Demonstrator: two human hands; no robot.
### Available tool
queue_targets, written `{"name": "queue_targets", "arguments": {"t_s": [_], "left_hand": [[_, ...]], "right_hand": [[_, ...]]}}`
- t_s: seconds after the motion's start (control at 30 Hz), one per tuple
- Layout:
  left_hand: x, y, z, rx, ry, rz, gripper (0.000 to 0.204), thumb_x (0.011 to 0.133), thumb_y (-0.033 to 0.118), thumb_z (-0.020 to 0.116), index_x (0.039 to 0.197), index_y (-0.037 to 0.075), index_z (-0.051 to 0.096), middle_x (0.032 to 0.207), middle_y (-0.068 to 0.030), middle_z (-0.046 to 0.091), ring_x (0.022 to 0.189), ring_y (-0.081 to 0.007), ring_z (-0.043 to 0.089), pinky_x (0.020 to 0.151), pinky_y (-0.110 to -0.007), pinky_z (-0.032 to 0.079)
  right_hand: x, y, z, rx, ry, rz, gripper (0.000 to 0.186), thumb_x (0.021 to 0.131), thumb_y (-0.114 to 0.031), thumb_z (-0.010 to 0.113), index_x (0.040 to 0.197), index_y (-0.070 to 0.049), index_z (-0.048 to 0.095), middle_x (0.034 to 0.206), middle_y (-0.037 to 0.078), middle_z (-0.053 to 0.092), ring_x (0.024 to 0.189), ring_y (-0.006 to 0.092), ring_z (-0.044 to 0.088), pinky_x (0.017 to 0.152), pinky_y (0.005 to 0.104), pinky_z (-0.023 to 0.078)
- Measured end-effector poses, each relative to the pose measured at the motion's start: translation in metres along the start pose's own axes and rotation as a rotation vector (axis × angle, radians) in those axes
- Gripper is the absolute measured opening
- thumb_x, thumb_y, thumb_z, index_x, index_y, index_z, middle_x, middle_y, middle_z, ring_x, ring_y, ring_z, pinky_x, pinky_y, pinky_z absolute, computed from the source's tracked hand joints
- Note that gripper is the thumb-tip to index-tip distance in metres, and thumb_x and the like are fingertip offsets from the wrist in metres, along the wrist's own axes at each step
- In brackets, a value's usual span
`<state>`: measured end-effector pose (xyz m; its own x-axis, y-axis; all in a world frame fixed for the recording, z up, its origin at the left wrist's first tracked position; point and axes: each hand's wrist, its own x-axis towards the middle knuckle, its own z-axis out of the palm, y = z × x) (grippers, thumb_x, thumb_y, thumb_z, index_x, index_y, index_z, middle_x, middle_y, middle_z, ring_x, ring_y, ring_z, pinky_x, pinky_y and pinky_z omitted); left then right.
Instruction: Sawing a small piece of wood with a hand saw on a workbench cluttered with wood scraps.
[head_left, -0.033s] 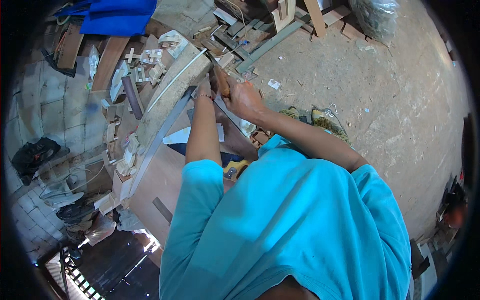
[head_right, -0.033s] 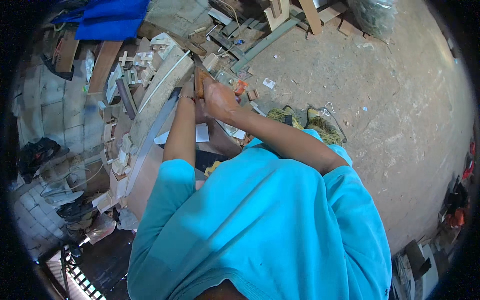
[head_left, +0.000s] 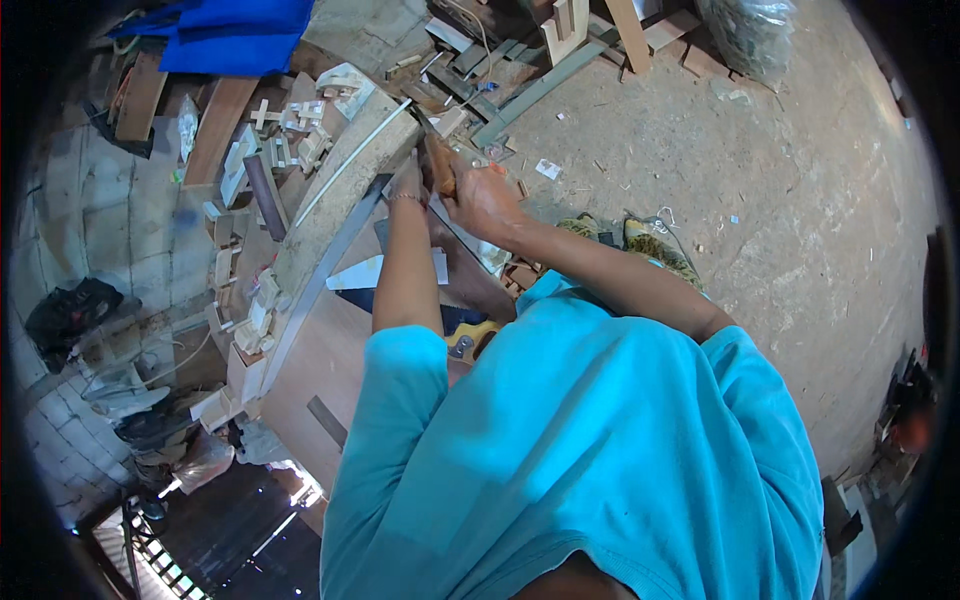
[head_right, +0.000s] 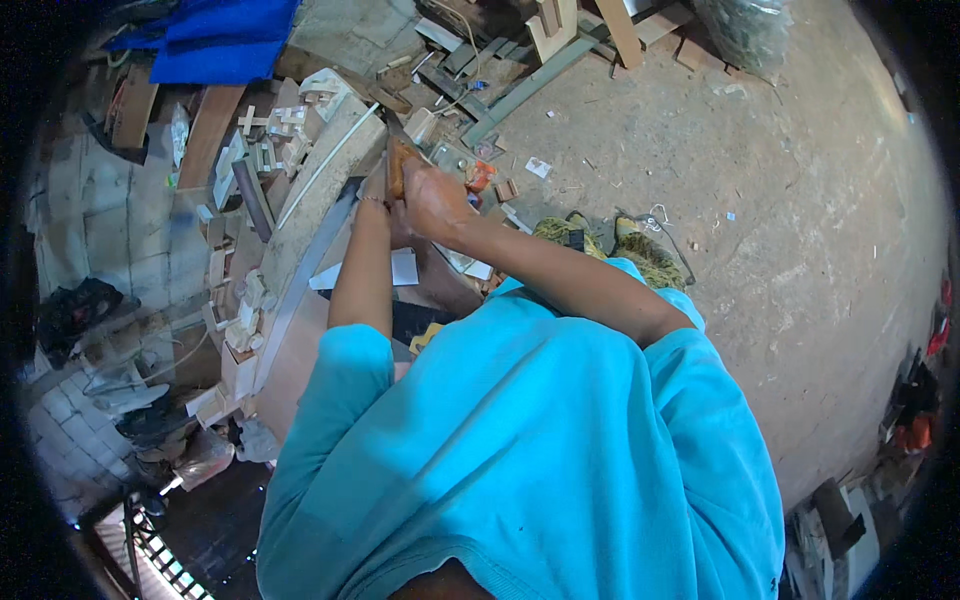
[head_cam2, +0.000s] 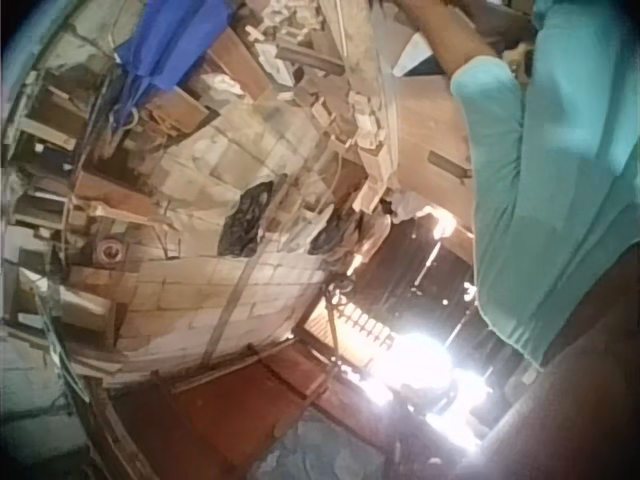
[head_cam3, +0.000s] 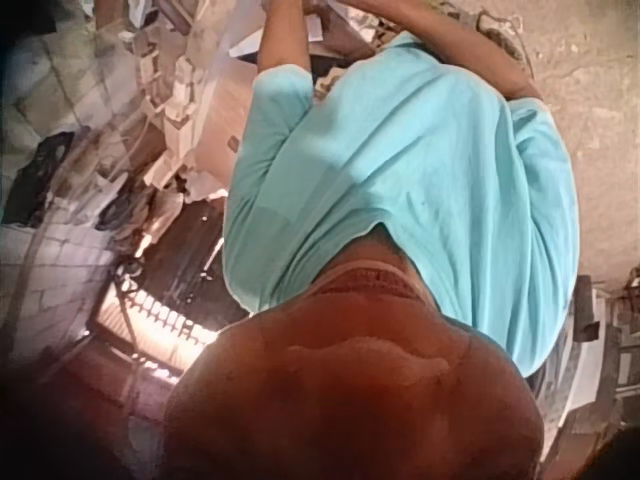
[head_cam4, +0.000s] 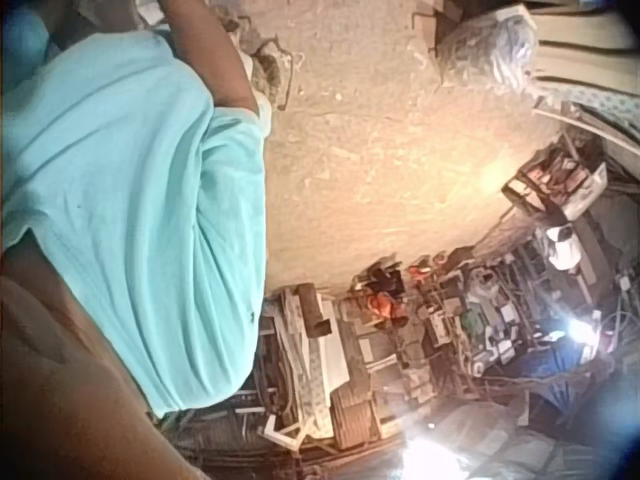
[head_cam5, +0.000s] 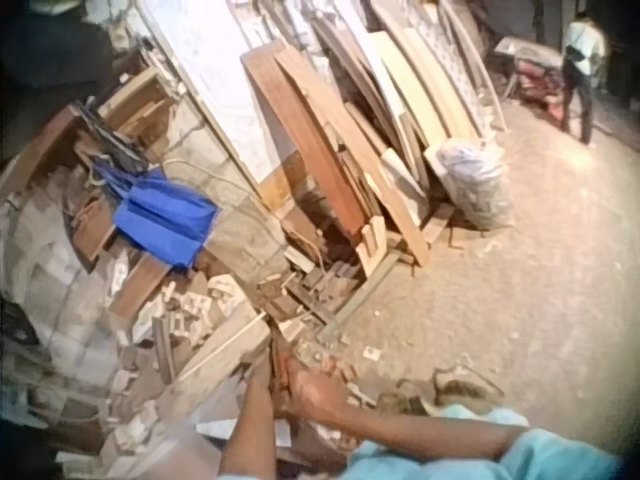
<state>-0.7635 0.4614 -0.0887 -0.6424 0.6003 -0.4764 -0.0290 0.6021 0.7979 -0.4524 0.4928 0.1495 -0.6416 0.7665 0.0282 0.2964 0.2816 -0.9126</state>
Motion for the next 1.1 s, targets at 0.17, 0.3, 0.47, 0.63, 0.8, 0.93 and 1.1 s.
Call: {"name": "queue_targets", "arguments": {"t_s": [0.17,0.3,0.47,0.63,0.8,0.93,1.1], "left_hand": [[-0.088,0.043,0.084,0.673,0.263,0.363,0.046,0.077,0.047,0.049,0.100,0.008,0.059,0.088,-0.0160,0.061,0.077,-0.0276,0.059,0.068,-0.037,0.045],[-0.075,0.012,0.034,0.833,0.399,1.232,0.030,0.078,0.021,0.053,0.103,0.004,0.054,0.098,-0.0164,0.056,0.092,-0.0299,0.053,0.079,-0.038,0.042],[-0.081,0.082,0.055,0.916,0.026,1.044,0.030,0.082,0.016,0.048,0.107,0.000,0.049,0.103,-0.0174,0.053,0.095,-0.0333,0.049,0.083,-0.039,0.039],[-0.072,0.073,0.044,0.781,-0.072,0.943,0.029,0.085,0.014,0.045,0.108,-0.002,0.048,0.103,-0.0177,0.052,0.095,-0.0353,0.048,0.084,-0.040,0.038],[-0.091,0.079,0.053,0.944,0.191,1.364,0.024,0.080,0.007,0.046,0.102,0.000,0.054,0.103,-0.0141,0.053,0.094,-0.0291,0.051,0.082,-0.036,0.040],[-0.096,0.083,0.063,0.981,0.237,1.103,0.021,0.075,0.006,0.049,0.094,0.002,0.057,0.101,-0.0110,0.053,0.091,-0.0266,0.052,0.080,-0.034,0.042],[-0.097,0.088,0.068,1.095,0.353,1.145,0.022,0.068,0.008,0.052,0.089,0.005,0.058,0.091,-0.0079,0.052,0.084,-0.0252,0.051,0.075,-0.032,0.043]], "right_hand": [[0.011,0.032,-0.007,-0.040,0.007,0.082,0.034,0.068,-0.017,0.061,0.089,0.005,0.045,0.069,0.026,0.056,0.068,0.0406,0.058,0.060,0.0458,0.046],[0.006,0.007,0.002,0.014,-0.051,0.023,0.035,0.068,-0.017,0.061,0.090,0.005,0.045,0.069,0.026,0.057,0.068,0.0405,0.057,0.061,0.0453,0.046],[0.009,0.033,-0.012,-0.043,0.015,0.040,0.033,0.069,-0.017,0.059,0.091,0.004,0.045,0.068,0.025,0.056,0.066,0.0400,0.057,0.059,0.0461,0.045],[0.008,0.031,-0.010,-0.052,0.012,0.062,0.029,0.069,-0.015,0.057,0.091,0.001,0.047,0.068,0.024,0.056,0.065,0.0397,0.057,0.058,0.0462,0.044],[0.004,0.040,-0.008,-0.012,0.037,0.078,0.022,0.070,-0.012,0.057,0.086,0.000,0.048,0.067,0.024,0.056,0.065,0.0400,0.056,0.058,0.0449,0.044],[0.003,0.038,-0.007,-0.034,0.022,0.089,0.021,0.070,-0.012,0.058,0.085,0.000,0.048,0.067,0.024,0.055,0.065,0.0401,0.056,0.058,0.0445,0.044],[0.001,0.039,-0.012,-0.036,0.015,0.084,0.023,0.071,-0.015,0.059,0.084,0.000,0.047,0.065,0.025,0.054,0.064,0.0406,0.056,0.059,0.0451,0.043]]}}
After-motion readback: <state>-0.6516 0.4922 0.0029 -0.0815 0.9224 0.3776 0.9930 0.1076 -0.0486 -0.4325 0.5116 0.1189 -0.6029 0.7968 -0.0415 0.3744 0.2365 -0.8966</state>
